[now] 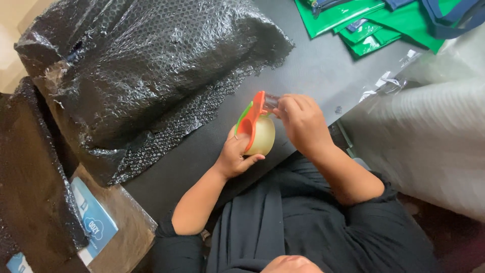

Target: The person wraps a large object in black bubble wrap, smooths the surface by hand, and applies strips of clear tape from a dispenser to secure the edges of the packaging.

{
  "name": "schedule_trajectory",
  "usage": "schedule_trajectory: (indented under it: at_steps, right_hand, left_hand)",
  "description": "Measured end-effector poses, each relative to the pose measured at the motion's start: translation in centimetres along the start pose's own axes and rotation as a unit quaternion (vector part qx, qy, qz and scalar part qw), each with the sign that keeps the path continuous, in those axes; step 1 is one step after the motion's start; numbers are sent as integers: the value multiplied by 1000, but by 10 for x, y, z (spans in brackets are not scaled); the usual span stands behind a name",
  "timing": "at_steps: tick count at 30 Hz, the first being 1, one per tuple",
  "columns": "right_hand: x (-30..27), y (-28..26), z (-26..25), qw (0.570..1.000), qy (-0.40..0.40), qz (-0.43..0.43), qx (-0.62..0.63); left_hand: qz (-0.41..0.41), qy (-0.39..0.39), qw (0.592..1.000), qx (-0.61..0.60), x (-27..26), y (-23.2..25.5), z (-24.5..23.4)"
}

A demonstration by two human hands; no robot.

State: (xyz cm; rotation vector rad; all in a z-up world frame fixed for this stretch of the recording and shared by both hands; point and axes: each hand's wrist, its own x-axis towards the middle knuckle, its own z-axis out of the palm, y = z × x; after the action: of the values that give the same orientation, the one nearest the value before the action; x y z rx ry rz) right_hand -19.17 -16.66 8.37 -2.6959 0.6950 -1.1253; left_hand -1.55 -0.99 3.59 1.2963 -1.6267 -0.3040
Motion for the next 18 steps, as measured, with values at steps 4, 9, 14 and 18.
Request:
schedule_trajectory:
  at_steps: [4, 9, 14, 18]
  right_hand:
    - [0, -4, -21, 999, -36, 11, 13]
    - [12, -12, -56, 958, -108, 127, 234]
    - [12, -7, -45, 915, -58, 160, 366]
    - [10, 1, -47, 871, -75, 196, 444]
  left_hand:
    - [6, 2, 1000, -14, -3, -6, 2]
    - [16, 8, 999, -38, -8, -14, 1]
    - [25, 12, 998, -58, -13, -21, 1]
    - [35, 17, 996, -75, -14, -28, 0]
